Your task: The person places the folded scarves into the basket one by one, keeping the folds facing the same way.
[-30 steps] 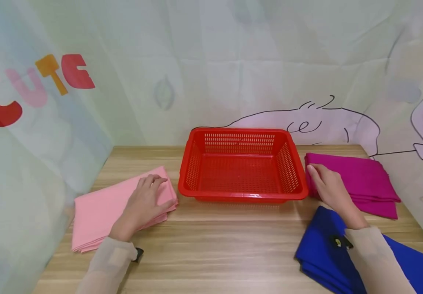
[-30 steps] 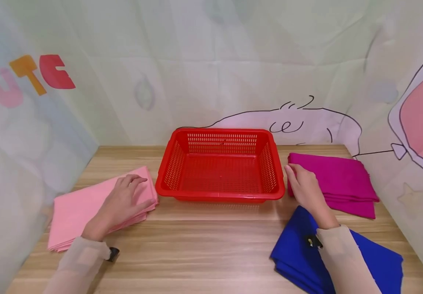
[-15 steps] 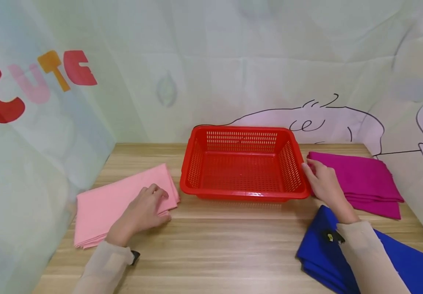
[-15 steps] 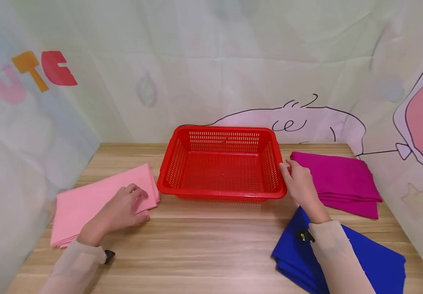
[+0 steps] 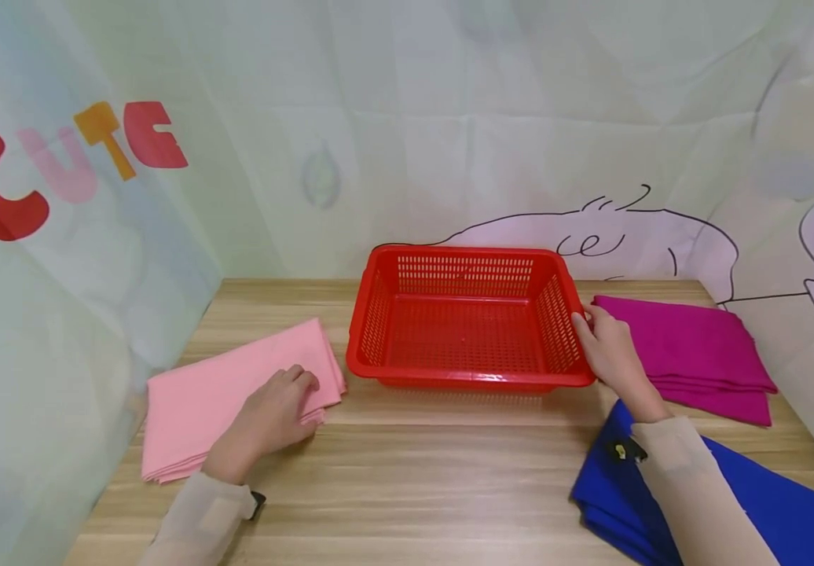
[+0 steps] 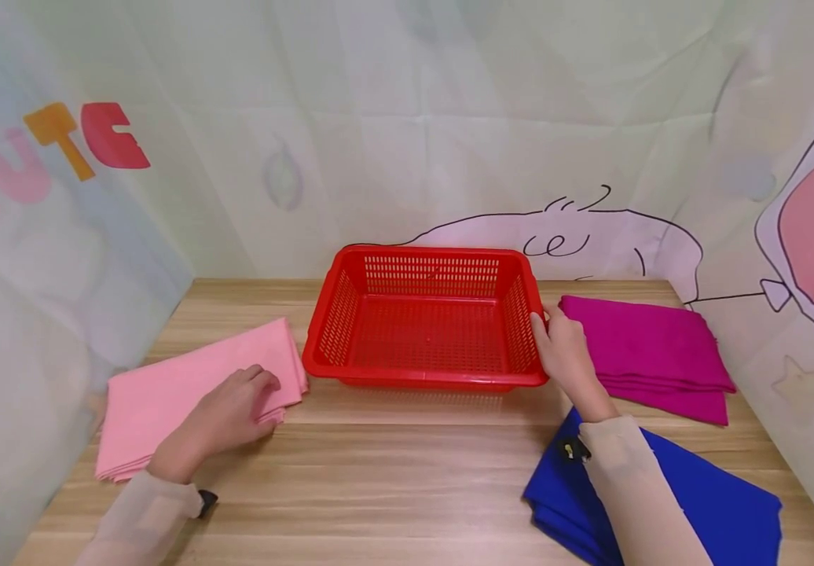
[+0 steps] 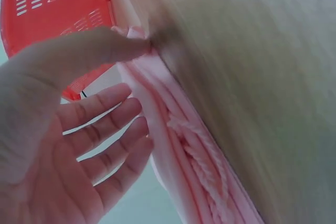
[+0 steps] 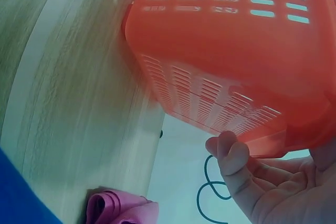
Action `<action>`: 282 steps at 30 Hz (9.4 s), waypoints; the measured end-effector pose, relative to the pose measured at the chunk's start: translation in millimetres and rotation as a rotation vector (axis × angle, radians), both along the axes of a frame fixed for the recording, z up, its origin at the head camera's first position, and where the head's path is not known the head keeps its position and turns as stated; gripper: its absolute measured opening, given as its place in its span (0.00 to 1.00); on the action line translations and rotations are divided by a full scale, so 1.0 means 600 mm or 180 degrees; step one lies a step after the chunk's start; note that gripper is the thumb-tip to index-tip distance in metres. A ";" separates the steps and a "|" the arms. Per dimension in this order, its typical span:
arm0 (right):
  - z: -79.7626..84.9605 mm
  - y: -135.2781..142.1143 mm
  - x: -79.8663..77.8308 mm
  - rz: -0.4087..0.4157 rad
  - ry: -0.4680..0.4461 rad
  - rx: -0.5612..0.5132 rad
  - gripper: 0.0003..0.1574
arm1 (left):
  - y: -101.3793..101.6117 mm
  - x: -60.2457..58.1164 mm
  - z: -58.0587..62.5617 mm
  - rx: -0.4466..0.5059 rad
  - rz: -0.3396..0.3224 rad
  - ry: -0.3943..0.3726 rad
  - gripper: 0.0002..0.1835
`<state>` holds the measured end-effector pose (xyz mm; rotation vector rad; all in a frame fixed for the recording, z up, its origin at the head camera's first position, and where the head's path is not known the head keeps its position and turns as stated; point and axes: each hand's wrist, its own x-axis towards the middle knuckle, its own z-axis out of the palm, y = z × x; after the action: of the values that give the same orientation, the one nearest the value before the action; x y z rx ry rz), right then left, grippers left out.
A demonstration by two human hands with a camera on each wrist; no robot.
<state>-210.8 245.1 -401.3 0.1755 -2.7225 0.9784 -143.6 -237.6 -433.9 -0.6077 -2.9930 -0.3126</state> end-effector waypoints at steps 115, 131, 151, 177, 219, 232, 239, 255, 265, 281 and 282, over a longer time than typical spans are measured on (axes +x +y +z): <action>-0.016 -0.010 -0.007 -0.0122 -0.0004 -0.0377 0.27 | -0.004 0.042 -0.009 0.0115 -0.0536 0.0472 0.11; -0.016 -0.011 -0.006 -0.0132 0.0030 -0.0365 0.27 | 0.005 0.053 -0.005 0.0066 -0.0626 0.0403 0.12; -0.016 -0.006 -0.003 -0.0071 -0.0011 -0.0335 0.30 | 0.018 0.068 -0.005 0.0111 -0.0817 0.0373 0.11; -0.020 -0.005 -0.005 -0.0069 0.0078 -0.0306 0.28 | 0.026 0.093 -0.002 0.0216 -0.0940 0.0114 0.13; -0.008 -0.008 0.001 -0.0022 0.0060 -0.0326 0.27 | 0.047 0.136 0.010 0.0059 -0.1153 0.0066 0.10; -0.011 -0.010 0.000 -0.0048 -0.0015 -0.0353 0.28 | 0.063 0.157 0.005 -0.0098 -0.1330 0.0210 0.11; -0.012 -0.009 -0.001 -0.0091 0.0006 -0.0358 0.28 | 0.074 0.165 0.006 -0.0117 -0.1352 0.0220 0.10; -0.013 -0.009 -0.003 -0.0085 0.0007 -0.0406 0.28 | 0.084 0.169 0.002 -0.0094 -0.1452 0.0446 0.10; -0.013 -0.009 -0.002 -0.0112 0.0035 -0.0448 0.28 | 0.093 0.171 0.003 -0.0127 -0.1512 0.0528 0.09; -0.015 -0.009 0.000 -0.0099 0.0017 -0.0448 0.29 | 0.105 0.172 0.006 -0.0169 -0.1575 0.0401 0.11; -0.015 -0.009 0.000 -0.0102 0.0018 -0.0449 0.29 | 0.106 0.172 0.006 -0.0181 -0.1569 0.0385 0.11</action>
<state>-210.8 239.8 -410.5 0.1085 -2.6302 1.1536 -40.6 -174.2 -430.2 -1.3178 -2.7055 -0.2055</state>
